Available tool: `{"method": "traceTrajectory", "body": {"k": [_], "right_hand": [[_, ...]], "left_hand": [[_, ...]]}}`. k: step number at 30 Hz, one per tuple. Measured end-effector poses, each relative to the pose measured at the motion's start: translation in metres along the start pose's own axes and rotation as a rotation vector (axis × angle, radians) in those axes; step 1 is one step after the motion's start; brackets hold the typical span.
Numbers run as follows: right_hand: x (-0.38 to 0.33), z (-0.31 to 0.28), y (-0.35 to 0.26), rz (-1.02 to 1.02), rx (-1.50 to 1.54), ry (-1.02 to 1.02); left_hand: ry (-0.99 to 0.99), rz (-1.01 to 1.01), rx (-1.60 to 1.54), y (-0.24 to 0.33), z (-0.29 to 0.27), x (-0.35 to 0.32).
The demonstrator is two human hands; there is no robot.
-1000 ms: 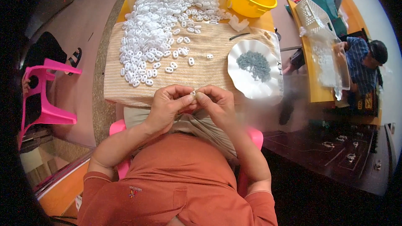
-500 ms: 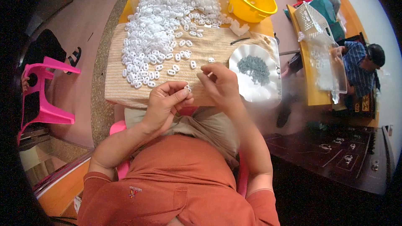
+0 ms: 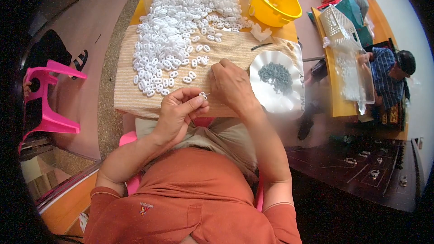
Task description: Manually inserting small metal components into white plastic links at a workstation.
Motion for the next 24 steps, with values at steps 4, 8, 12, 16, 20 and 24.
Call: {"method": "traceTrajectory", "body": {"k": [4,8,12,16,20,24], "right_hand": [[-0.001,-0.003,-0.005,-0.042,-0.030,-0.003],[-0.002,-0.002,-0.007,-0.021,-0.049,-0.071],[-0.004,-0.005,-0.007,-0.041,0.019,-0.056],[-0.011,-0.016,0.002,-0.030,0.332,-0.076],[-0.020,-0.012,0.011,-0.072,0.447,-0.041],[-0.026,-0.003,0.017,-0.055,0.583,-0.024]], "left_hand": [[0.014,0.001,0.004,0.001,-0.001,0.000],[0.019,0.005,0.003,0.001,-0.001,0.000],[0.020,0.011,0.001,0.003,-0.001,0.000],[0.038,0.002,-0.005,0.004,-0.002,0.000],[0.036,0.011,-0.013,0.004,-0.003,0.001],[0.037,0.013,-0.022,0.004,-0.004,0.001]]}}
Point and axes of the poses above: each hand's wrist, its own x-axis towards the middle knuckle, its own z-axis out of the palm, y = z × x, the point moved 8 cm from there along x, towards the middle knuckle, and after that the axes turned 13 degrees about -y, right-handed, at the moved point
